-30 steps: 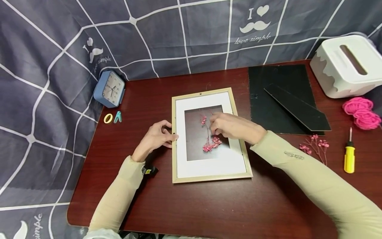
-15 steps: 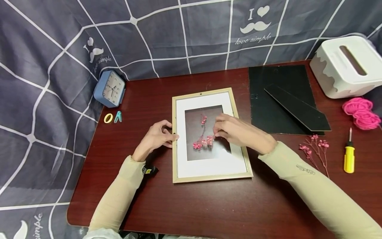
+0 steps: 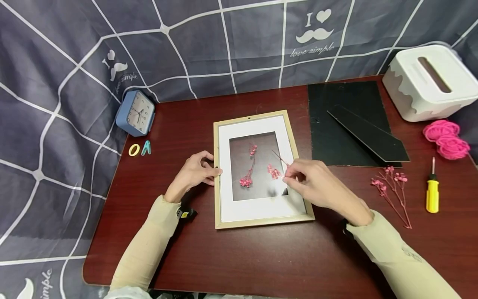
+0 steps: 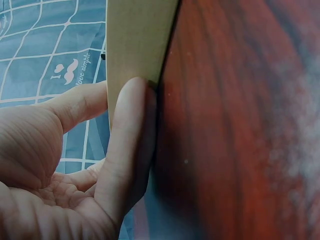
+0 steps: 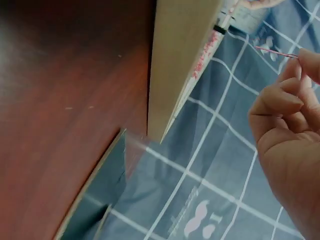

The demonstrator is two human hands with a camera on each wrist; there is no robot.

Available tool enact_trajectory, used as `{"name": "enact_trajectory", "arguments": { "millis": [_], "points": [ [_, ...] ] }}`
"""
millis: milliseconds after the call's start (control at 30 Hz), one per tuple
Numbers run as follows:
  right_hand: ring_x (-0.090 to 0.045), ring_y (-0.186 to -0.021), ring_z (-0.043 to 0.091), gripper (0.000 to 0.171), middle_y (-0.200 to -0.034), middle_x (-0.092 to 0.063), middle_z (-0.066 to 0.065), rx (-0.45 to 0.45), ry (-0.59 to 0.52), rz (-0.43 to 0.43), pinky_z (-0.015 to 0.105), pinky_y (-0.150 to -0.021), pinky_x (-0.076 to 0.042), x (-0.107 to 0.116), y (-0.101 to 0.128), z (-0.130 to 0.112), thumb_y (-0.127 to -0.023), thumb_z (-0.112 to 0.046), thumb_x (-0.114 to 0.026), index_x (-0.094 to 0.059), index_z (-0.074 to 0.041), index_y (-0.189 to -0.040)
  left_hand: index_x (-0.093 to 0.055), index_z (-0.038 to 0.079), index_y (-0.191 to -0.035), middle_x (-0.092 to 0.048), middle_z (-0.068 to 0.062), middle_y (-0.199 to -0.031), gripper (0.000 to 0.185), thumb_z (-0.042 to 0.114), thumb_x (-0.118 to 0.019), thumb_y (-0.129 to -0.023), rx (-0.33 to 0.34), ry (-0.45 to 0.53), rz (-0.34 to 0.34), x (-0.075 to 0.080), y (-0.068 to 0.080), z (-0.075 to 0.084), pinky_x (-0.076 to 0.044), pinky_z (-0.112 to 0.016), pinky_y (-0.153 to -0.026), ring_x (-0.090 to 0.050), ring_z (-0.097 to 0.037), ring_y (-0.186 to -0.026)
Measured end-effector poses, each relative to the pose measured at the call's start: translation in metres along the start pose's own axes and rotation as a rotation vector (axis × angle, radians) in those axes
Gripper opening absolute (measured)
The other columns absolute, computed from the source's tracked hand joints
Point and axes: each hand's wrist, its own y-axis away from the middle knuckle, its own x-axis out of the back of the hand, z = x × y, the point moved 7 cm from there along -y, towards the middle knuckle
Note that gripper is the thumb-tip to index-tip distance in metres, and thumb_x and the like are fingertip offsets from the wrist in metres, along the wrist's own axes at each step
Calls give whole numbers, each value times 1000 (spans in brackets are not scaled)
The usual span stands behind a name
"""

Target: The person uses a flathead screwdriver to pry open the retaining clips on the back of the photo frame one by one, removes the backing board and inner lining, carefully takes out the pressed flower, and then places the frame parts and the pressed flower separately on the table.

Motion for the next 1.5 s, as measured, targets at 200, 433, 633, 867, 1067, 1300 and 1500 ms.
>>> {"name": "enact_trajectory", "arguments": {
  "millis": [200,433,633,867,1067,1300,1500],
  "points": [
    [-42,-65,-4,27,-71,-60,-12,-167,109,127,13,-53,-32,25,41,15,-77,3,-93,-76,-18,-83,-59,-2,-132,-66,-10,-86,47,3,-84,-93,-3,10,2,-2,1,1,-73,-38,-68,-76,-15,-65],
    [-39,-54,-2,8,-57,-56,-9,-492,174,156,23,-46,-29,52,95,52,-90,-6,-86,-78,-8,-89,-60,-2,-131,-65,-9,-85,45,3,-84,-93,-3,12,5,-2,1,1,-73,-37,-68,-76,-14,-64],
    [-43,-58,6,17,-53,-54,-6,-697,286,59,28,-48,-30,66,123,84,-97,-17,-78,-77,-1,-91,-59,-3,-131,-64,-8,-84,46,2,-84,-92,-5,8,11,-1,1,0,-73,-37,-68,-75,-13,-65],
    [-53,-70,29,24,-60,-63,2,-862,318,-84,29,-53,-35,77,133,113,-100,-20,-75,-75,3,-92,-58,-2,-132,-62,-8,-86,47,2,-83,-93,0,5,14,-2,1,0,-73,-36,-69,-75,-13,-67],
    [-50,-70,28,25,-60,-57,3,-899,310,-131,30,-54,-35,77,134,123,-99,-21,-75,-73,-2,-82,-59,-3,-131,-63,-8,-84,46,2,-83,-93,-3,9,13,-3,1,1,-73,-37,-68,-76,-13,-66],
    [-49,-70,26,30,-61,-53,3,-919,308,-159,31,-54,-34,76,134,129,-99,-25,-75,-70,-6,-77,-59,-3,-131,-65,-8,-83,46,2,-83,-93,-12,9,13,-2,2,2,-73,-37,-68,-76,-14,-64],
    [-49,-72,28,32,-61,-52,3,-939,311,-172,31,-55,-34,77,134,128,-101,-27,-76,-69,-4,-79,-59,-3,-132,-65,-8,-84,47,1,-83,-92,-16,5,12,-1,1,1,-73,-38,-67,-76,-15,-64]
  ]
}}
